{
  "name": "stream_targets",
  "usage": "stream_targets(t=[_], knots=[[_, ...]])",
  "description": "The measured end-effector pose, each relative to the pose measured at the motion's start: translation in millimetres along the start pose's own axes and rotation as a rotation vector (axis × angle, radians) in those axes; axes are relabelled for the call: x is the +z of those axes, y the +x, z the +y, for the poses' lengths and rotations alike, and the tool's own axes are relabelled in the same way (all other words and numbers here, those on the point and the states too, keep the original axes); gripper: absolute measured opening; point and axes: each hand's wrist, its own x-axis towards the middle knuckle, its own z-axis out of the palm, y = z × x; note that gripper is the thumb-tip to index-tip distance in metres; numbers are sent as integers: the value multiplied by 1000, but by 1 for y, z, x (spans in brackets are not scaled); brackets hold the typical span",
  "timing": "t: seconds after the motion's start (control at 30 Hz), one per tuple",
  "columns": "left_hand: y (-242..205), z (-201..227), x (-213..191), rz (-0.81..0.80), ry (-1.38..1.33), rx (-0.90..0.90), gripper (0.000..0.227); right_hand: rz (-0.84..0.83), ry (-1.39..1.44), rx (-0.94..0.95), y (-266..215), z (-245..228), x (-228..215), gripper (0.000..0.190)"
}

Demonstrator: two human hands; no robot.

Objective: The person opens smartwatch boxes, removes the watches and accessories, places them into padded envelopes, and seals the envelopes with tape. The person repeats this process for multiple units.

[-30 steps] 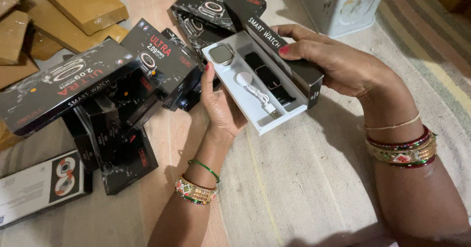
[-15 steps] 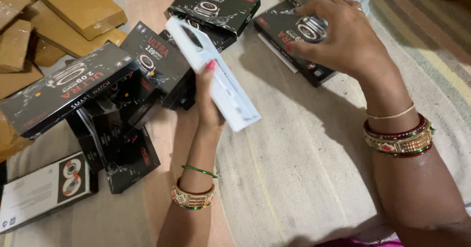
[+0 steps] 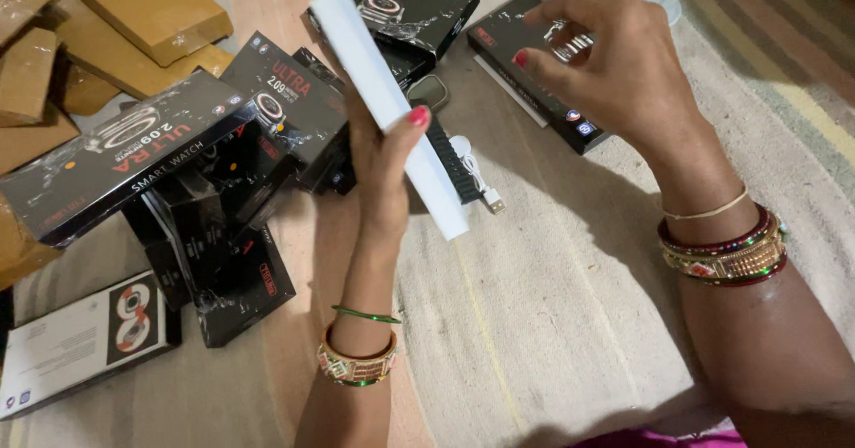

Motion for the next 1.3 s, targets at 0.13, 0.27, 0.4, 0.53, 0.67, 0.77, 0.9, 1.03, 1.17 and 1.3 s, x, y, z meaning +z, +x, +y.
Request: stream_targets(t=[0.13,0.27,0.4,0.53,0.67,0.77,0.9,1.03,1.17,1.3], knots=[[-7,0,-19,133,-173,-137,93,-26,-41,-100,3,-7,4,15],[-11,4,-30,221,-275,-176,93,-248,-19,-49,6,-34,21,12],[-10,17,-34,278,-395,-161,87,-408,36,161,-11,-64,44,16],[-9,33,-42,202,-644,-240,74,-544,-161,-76,-11,-71,61,30],[-9,34,-45,192,-703,-191,72,-554,-267,15,-12,-65,70,27],[-5,26,-47,198,-748,-206,73,-485,-224,84,-11,-52,61,20],[-4,8,-44,265,-723,-263,68,-240,16,147,-2,-41,40,15],[-6,-6,-38,337,-751,-320,64,-272,361,198,2,-52,26,10],[-7,-8,-38,355,-766,-323,64,-362,570,256,-13,-72,35,12],[-7,-5,-38,303,-774,-286,66,-328,170,-87,-18,-71,47,15]])
